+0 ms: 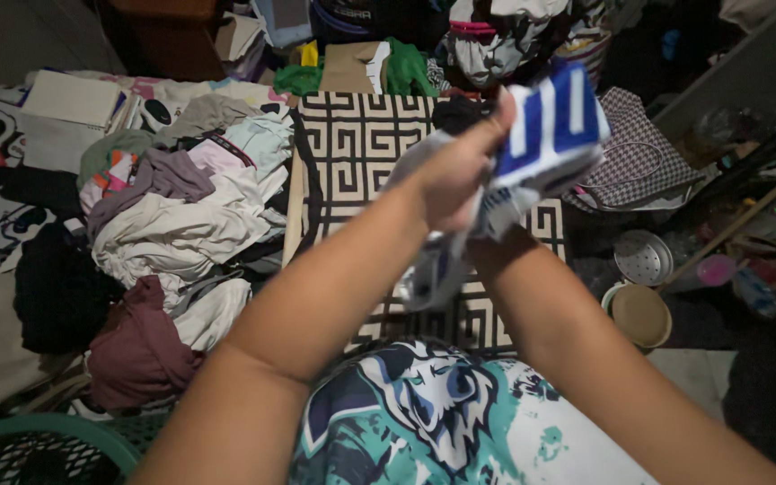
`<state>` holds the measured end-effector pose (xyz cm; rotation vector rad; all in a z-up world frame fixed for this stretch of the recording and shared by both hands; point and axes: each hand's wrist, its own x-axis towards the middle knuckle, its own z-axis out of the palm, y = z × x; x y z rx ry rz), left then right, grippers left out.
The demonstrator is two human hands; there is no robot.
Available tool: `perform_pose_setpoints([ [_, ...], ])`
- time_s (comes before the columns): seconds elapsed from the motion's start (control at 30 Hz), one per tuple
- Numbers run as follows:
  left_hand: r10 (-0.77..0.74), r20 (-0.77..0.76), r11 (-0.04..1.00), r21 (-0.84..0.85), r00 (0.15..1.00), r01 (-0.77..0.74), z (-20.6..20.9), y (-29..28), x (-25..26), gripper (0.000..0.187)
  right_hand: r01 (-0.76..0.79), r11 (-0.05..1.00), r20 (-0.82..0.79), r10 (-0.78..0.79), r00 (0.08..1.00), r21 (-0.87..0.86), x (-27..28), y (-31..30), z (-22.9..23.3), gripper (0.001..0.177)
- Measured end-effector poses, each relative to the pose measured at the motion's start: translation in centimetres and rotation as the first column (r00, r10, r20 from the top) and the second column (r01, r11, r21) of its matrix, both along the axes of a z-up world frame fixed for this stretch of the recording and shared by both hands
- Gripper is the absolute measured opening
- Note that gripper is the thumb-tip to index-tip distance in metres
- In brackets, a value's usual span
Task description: The person folds several garments one by one on a patterned surface. They smooth and fold a black t-shirt, a white and blue basketball jersey, a white long-sleeve shirt, and a purple t-shirt, stacking each folded item on the surface.
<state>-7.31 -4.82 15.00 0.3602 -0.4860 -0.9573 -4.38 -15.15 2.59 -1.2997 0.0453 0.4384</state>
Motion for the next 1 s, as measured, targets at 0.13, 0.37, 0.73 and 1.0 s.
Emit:
perform_pose_setpoints([
  [0.13, -0.006, -0.149, 0.998, 0.053, 0.989, 0.014, -3.0, -2.0, -2.0, 0.063, 0.041, 0.999, 0.053, -0.041, 0.998, -0.001, 1.3, 0.8, 0.0, 0.034],
  [0.37, 0.450, -0.108, 0.821, 0.440, 0.887, -0.363, -9.0, 10.2, 6.6, 0.055, -0.040, 0.994, -0.001, 0.040, 0.999, -0.101, 3.9, -1.6, 0.5, 0.039],
  [0.73, 0.039, 0.655, -0.263, 0.735, 0.755, -0.625, -36.8, 25.4, 4.4, 0.050, 0.296, 0.939, -0.132, -0.275, 0.952, 0.178, 1.6, -7.6, -3.0, 0.040],
  [1.0, 0.127, 0.622, -0.583, 0.677, 0.772, -0.449, -40.2, 29.6, 4.3, 0.059, 0.165, 0.986, -0.233, -0.154, 0.960, 0.031, -0.9, -4.2, -2.0, 0.051],
])
